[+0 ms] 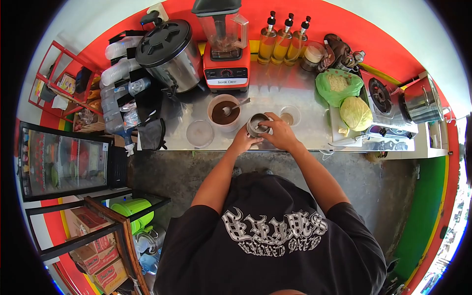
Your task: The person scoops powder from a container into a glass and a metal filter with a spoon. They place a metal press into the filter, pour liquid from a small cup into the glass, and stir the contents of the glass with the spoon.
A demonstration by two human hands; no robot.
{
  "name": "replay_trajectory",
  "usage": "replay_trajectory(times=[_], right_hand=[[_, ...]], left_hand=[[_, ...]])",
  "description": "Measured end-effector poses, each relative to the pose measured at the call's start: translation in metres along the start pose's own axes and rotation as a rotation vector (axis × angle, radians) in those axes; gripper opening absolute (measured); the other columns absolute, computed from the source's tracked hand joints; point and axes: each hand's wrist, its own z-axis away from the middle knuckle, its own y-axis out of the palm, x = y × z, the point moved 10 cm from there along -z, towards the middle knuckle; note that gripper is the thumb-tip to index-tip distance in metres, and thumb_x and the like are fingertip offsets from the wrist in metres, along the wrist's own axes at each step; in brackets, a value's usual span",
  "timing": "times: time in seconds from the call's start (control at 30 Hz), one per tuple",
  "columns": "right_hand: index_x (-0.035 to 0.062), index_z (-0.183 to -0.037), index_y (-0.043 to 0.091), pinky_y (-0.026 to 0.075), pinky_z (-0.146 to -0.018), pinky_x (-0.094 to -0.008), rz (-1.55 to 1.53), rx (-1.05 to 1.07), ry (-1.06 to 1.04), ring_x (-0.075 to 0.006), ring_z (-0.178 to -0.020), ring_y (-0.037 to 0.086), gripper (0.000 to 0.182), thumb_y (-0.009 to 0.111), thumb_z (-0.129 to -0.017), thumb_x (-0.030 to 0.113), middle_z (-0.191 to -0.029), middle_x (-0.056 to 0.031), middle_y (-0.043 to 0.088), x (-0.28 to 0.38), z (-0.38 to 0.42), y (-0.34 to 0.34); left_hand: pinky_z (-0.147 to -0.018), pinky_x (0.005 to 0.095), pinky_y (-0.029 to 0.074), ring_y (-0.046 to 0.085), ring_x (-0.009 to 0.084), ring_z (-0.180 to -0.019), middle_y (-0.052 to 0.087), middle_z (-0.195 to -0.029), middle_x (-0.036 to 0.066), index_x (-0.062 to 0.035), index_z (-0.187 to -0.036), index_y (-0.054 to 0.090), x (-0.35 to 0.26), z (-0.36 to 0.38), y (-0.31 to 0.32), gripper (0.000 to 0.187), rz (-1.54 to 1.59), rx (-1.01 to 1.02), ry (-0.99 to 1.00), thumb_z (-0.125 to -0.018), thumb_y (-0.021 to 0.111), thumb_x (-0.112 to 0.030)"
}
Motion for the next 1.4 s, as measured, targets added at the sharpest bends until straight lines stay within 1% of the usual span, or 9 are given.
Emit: replay_trajectory(times=[0.43,0.53,0.6,0.67,0.7,0.77,0.9,1.2,1.4], right_hand=[[0.006,-0.118,0.08,0.055,-0.103,-0.0469,-0.026,-0.055,0.005,-0.0426,-0.12,0.068,0.038,0.083,-0.084,0.021,-0.147,-0.0203,0.061,0.004,0.006,-0.001],[0.0066,-0.12,0.079,0.054,-0.104,-0.0474,-0.106,0.073,-0.004,-0.0431,-0.121,0.067,0.039,0.083,-0.083,0.021,-0.147,-0.0213,0.06,-0.005,0.007,0.013],[0.0075,-0.122,0.079,0.058,-0.088,-0.0434,-0.053,-0.084,-0.018,-0.0358,-0.097,0.072,0.039,0.083,-0.085,0.019,-0.146,-0.0206,0.061,-0.008,0.006,0.007],[0.0073,-0.122,0.079,0.058,-0.087,-0.0438,-0.059,-0.079,-0.078,-0.0361,-0.095,0.072,0.039,0.082,-0.084,0.018,-0.145,-0.0213,0.061,0.001,0.005,0.003],[0.0074,-0.122,0.078,0.058,-0.09,-0.0443,-0.074,-0.009,-0.065,-0.0371,-0.099,0.071,0.04,0.082,-0.083,0.017,-0.145,-0.0221,0.061,0.001,0.004,0.005],[0.0087,-0.127,0.076,0.054,-0.105,-0.0465,-0.064,0.022,-0.077,-0.0406,-0.118,0.067,0.047,0.081,-0.081,0.014,-0.146,-0.0228,0.06,-0.001,0.003,0.007],[0.0132,-0.141,0.067,0.048,-0.113,-0.0494,0.01,0.055,-0.098,-0.0417,-0.136,0.055,0.062,0.082,-0.081,0.016,-0.149,-0.0179,0.056,0.016,0.007,0.003],[0.0142,-0.138,0.062,0.052,-0.107,-0.0493,0.051,-0.017,-0.034,-0.0377,-0.127,0.057,0.066,0.086,-0.077,0.02,-0.14,-0.0106,0.058,0.017,0.002,0.011],[0.0093,-0.135,0.064,0.049,-0.11,-0.0474,-0.022,-0.022,-0.036,-0.0384,-0.126,0.059,0.064,0.088,-0.077,0.02,-0.138,-0.0134,0.062,0.013,0.002,0.003]], left_hand=[[-0.104,0.0406,0.061,0.064,0.0227,-0.128,0.061,-0.141,0.007,-0.0058,-0.15,0.048,0.004,-0.001,-0.003,0.078,-0.027,-0.004,-0.013,-0.082,0.084,0.01],[-0.104,0.0404,0.061,0.063,0.0227,-0.129,0.061,-0.142,0.008,-0.0055,-0.15,0.048,0.015,0.001,0.001,0.079,0.078,0.005,-0.078,-0.082,0.084,0.01],[-0.104,0.0401,0.061,0.063,0.0227,-0.129,0.061,-0.142,0.008,-0.0051,-0.151,0.048,0.007,0.0,-0.001,0.08,0.164,0.007,-0.118,-0.081,0.085,0.01],[-0.113,0.0391,0.05,0.061,0.0229,-0.134,0.063,-0.144,0.01,-0.0032,-0.153,0.049,-0.015,0.006,-0.005,0.092,-0.14,-0.061,-0.012,-0.074,0.095,-0.003],[-0.113,0.0393,0.051,0.061,0.0232,-0.134,0.064,-0.143,0.01,-0.0032,-0.153,0.049,-0.011,0.004,-0.002,0.092,0.079,-0.044,-0.053,-0.073,0.095,-0.001],[-0.114,0.0398,0.05,0.061,0.0236,-0.134,0.064,-0.143,0.009,-0.0034,-0.153,0.048,-0.011,0.005,-0.004,0.093,0.039,-0.029,-0.041,-0.073,0.095,0.0],[-0.119,0.0408,0.047,0.058,0.0236,-0.137,0.061,-0.145,0.007,-0.0057,-0.154,0.047,-0.037,0.007,0.0,0.093,-0.039,0.0,-0.024,-0.073,0.09,0.006],[-0.114,0.0396,0.049,0.059,0.0233,-0.134,0.058,-0.144,0.009,-0.0071,-0.147,0.049,-0.044,0.005,-0.003,0.088,-0.093,-0.01,-0.013,-0.071,0.09,0.006],[-0.112,0.0386,0.05,0.059,0.0228,-0.133,0.06,-0.141,0.009,-0.0065,-0.146,0.05,-0.033,0.005,-0.006,0.088,-0.142,-0.051,-0.016,-0.069,0.093,0.004]])
